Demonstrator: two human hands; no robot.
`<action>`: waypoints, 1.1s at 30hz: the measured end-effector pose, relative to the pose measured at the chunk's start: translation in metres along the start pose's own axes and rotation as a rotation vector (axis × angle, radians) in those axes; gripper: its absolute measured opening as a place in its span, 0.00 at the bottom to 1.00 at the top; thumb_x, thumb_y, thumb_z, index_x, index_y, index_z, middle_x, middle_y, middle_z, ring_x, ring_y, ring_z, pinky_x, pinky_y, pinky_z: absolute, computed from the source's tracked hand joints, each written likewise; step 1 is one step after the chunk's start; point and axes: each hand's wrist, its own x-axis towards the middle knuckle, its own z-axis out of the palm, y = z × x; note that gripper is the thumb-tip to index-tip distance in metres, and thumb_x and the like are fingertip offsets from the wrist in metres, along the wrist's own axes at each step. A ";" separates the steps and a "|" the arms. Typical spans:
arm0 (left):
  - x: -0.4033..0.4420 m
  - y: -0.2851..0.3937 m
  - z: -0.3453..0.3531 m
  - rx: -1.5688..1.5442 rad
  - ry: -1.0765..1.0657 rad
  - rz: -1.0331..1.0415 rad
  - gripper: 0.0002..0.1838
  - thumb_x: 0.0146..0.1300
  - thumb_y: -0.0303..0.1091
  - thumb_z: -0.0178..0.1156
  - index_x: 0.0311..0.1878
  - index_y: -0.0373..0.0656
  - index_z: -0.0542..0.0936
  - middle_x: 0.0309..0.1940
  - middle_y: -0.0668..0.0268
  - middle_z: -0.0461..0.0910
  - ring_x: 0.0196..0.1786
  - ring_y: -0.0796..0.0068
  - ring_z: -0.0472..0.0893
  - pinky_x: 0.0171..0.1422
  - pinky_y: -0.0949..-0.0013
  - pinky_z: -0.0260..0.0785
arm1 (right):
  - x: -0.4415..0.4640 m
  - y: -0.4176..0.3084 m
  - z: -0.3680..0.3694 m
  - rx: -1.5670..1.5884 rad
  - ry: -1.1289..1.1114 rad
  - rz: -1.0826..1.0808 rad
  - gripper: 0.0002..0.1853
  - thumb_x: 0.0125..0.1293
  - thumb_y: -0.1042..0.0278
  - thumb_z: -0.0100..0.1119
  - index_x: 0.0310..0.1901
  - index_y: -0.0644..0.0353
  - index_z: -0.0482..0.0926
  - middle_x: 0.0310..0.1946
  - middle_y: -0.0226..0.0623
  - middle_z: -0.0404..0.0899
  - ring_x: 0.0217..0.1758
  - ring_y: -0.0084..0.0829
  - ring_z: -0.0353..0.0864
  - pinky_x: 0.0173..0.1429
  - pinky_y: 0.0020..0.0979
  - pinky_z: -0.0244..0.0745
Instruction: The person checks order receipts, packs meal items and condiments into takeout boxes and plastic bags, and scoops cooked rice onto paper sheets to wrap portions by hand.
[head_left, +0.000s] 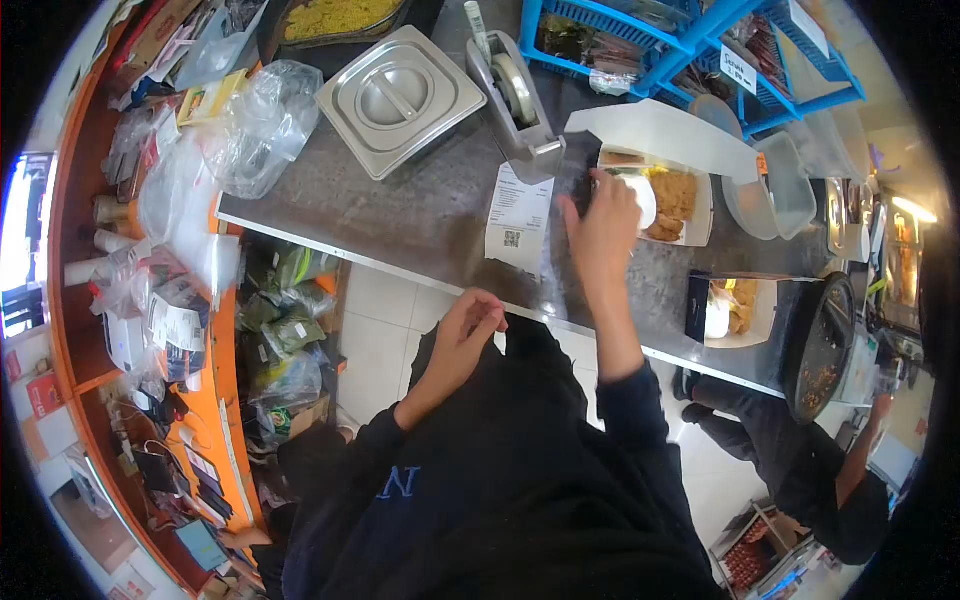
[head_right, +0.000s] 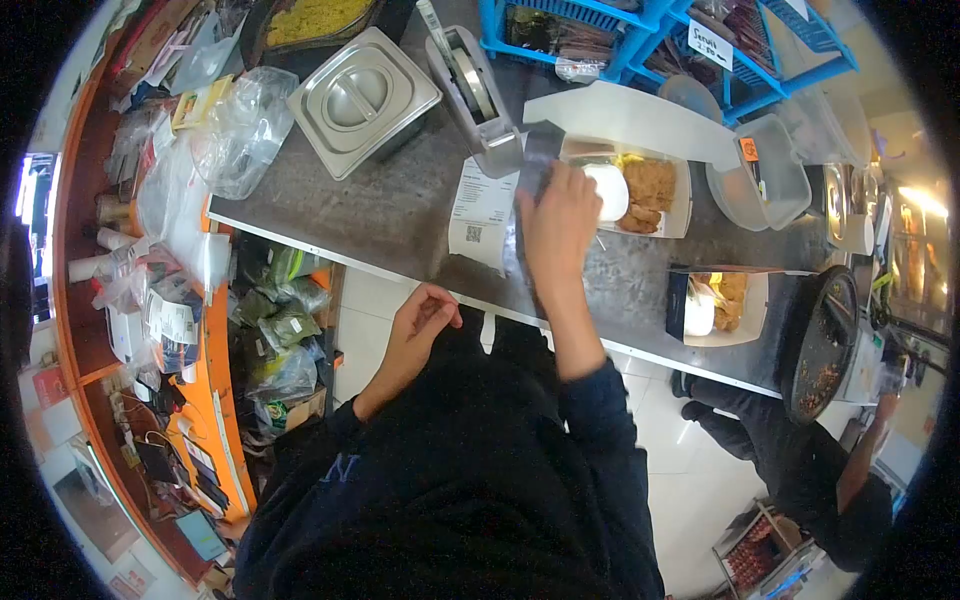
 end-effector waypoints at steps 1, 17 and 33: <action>0.003 0.001 -0.002 0.009 -0.004 0.000 0.03 0.66 0.27 0.51 0.40 0.39 0.70 0.32 0.69 0.73 0.36 0.80 0.75 0.44 0.76 0.66 | 0.000 0.008 0.012 -0.003 -0.050 0.042 0.16 0.53 0.66 0.64 0.43 0.59 0.75 0.32 0.43 0.74 0.40 0.45 0.72 0.48 0.40 0.63; 0.122 0.010 0.054 0.525 -0.282 0.982 0.25 0.66 0.46 0.48 0.64 0.46 0.64 0.65 0.52 0.59 0.68 0.54 0.58 0.70 0.52 0.45 | -0.151 0.056 -0.102 -0.122 -0.300 0.174 0.05 0.51 0.72 0.65 0.31 0.57 0.81 0.33 0.33 0.73 0.42 0.38 0.71 0.51 0.40 0.64; 0.073 -0.013 0.067 0.920 -0.220 0.178 0.32 0.57 0.49 0.59 0.54 0.31 0.66 0.42 0.48 0.73 0.47 0.49 0.73 0.53 0.53 0.64 | -0.167 0.034 -0.072 0.562 -0.033 0.986 0.26 0.71 0.60 0.43 0.65 0.66 0.56 0.61 0.50 0.63 0.63 0.38 0.64 0.64 0.35 0.58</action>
